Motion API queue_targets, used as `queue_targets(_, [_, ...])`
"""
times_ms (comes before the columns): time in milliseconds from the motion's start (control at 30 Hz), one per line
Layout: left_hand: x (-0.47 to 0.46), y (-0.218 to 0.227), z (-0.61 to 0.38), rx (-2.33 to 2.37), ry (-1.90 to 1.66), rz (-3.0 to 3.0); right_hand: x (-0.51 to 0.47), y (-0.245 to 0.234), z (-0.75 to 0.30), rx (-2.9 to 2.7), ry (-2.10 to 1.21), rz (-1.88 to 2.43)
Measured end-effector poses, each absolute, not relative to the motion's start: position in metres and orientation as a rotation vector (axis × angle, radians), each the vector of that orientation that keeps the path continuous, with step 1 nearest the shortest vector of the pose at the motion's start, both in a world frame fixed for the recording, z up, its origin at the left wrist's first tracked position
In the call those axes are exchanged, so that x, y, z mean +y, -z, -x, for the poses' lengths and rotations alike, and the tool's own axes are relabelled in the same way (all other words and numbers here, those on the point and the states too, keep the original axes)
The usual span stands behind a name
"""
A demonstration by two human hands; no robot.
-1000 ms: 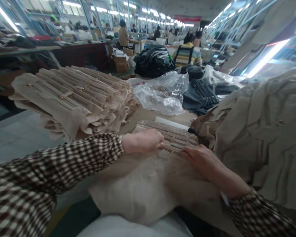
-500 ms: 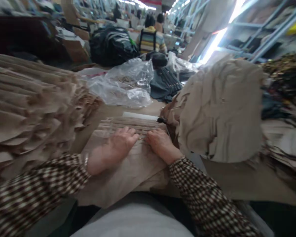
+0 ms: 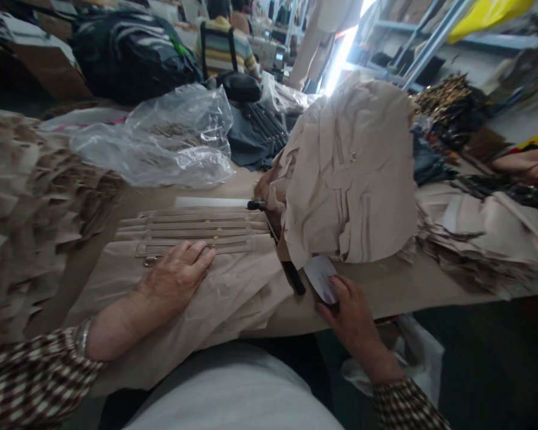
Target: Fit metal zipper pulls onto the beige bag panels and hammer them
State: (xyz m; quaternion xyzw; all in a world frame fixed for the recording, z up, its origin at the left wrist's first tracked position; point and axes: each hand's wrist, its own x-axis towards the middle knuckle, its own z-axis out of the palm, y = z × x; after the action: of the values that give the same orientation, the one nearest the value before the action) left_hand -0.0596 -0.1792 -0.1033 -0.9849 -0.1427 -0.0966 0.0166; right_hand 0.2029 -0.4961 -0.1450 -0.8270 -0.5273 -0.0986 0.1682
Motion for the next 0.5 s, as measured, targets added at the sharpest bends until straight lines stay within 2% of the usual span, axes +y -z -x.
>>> queue_targets(133, [-0.181,0.101,0.059,-0.444,0.265,3.028,-0.505,0.159,-0.213,-1.539,0.308,2.266])
queue_targets(300, [-0.178,0.105,0.06,-0.388,0.295,2.98,-0.506,0.133,-0.21,-1.725,0.462,2.246])
queue_targets(400, [-0.176,0.108,0.063,-0.349,0.295,2.981,-0.526,0.105,-0.211,-1.73,0.588,2.378])
queue_targets(500, [-0.174,0.11,0.064,-0.34,0.324,2.977,-0.566,0.084,-0.238,-1.567,0.778,2.699])
